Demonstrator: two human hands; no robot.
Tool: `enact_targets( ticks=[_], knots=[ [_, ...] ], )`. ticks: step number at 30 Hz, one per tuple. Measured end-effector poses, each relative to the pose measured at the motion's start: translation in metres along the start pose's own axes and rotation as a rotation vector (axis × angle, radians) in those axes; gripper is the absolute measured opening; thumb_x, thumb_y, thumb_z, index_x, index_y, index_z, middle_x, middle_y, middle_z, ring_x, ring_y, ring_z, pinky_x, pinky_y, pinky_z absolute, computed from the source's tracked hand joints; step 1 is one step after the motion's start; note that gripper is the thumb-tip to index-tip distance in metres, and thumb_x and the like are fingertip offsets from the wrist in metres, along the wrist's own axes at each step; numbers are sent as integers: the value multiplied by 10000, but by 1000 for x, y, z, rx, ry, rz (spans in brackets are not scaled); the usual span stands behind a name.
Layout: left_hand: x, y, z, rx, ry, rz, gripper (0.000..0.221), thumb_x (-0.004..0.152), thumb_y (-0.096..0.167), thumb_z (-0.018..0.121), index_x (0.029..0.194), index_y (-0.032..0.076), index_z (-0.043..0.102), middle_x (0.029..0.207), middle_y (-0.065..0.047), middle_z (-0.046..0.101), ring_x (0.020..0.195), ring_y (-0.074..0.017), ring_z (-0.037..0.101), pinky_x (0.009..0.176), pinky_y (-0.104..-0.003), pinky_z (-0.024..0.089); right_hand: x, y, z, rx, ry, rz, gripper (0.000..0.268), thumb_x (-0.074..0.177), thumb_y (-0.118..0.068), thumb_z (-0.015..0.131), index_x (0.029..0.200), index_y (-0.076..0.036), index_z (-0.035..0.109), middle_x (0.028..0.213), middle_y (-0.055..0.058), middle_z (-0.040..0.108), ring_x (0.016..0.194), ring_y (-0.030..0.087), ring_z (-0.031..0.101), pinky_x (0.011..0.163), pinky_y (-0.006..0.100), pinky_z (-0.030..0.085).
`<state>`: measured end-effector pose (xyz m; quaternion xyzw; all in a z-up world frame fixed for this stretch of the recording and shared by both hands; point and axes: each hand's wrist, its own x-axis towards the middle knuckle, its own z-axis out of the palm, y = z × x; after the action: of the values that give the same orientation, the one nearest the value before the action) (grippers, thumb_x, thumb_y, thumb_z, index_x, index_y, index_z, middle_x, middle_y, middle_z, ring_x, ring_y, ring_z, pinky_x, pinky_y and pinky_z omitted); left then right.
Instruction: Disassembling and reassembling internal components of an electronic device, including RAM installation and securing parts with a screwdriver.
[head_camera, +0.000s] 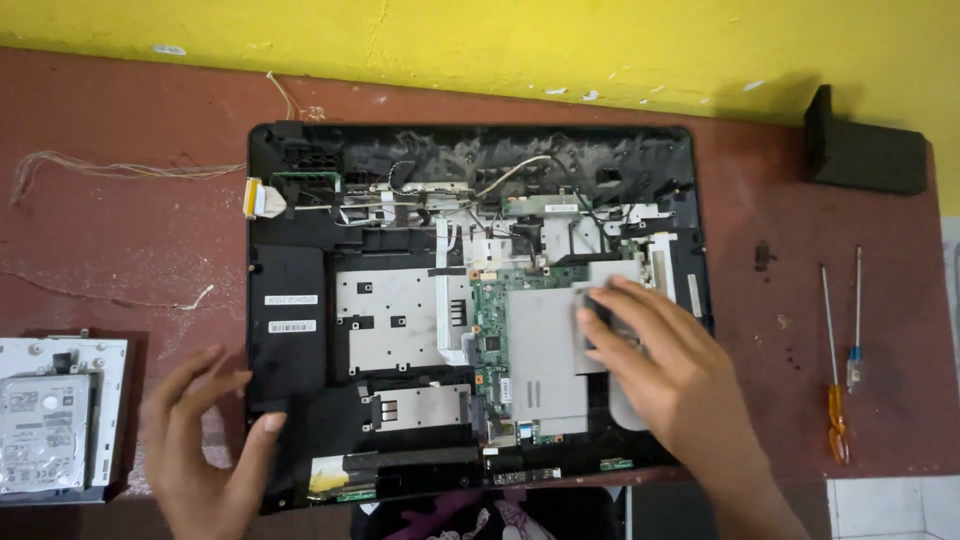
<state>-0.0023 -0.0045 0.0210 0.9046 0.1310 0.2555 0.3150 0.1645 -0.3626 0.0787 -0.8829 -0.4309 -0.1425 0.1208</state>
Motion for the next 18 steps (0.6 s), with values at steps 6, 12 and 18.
enact_targets(
  ticks=[6,12,18],
  knots=[
    [0,45,7,161,57,175,500,848,476,768,1177,104,712,1450,-169,615,1324,-371,606,1184,-504,383,4,-7,11,-28,-3,-57,467,853,-33,834,1294,-90,691,1300,165,700,1248,341,654,1062,492,580],
    [12,118,44,91,-171,318,627,853,705,659,1246,216,656,1494,-66,554,1371,-293,517,1127,-540,291,-2,-8,22,-31,-6,-98,481,843,-78,847,1294,-105,681,1300,140,697,1243,324,650,1053,476,572],
    [19,136,87,240,-438,439,873,779,643,849,1417,173,482,1603,-150,400,1456,-399,402,1135,-614,342,0,-2,23,15,-65,-45,460,856,-101,827,1294,-82,687,1332,143,664,1296,339,607,1063,495,553]
  ],
)
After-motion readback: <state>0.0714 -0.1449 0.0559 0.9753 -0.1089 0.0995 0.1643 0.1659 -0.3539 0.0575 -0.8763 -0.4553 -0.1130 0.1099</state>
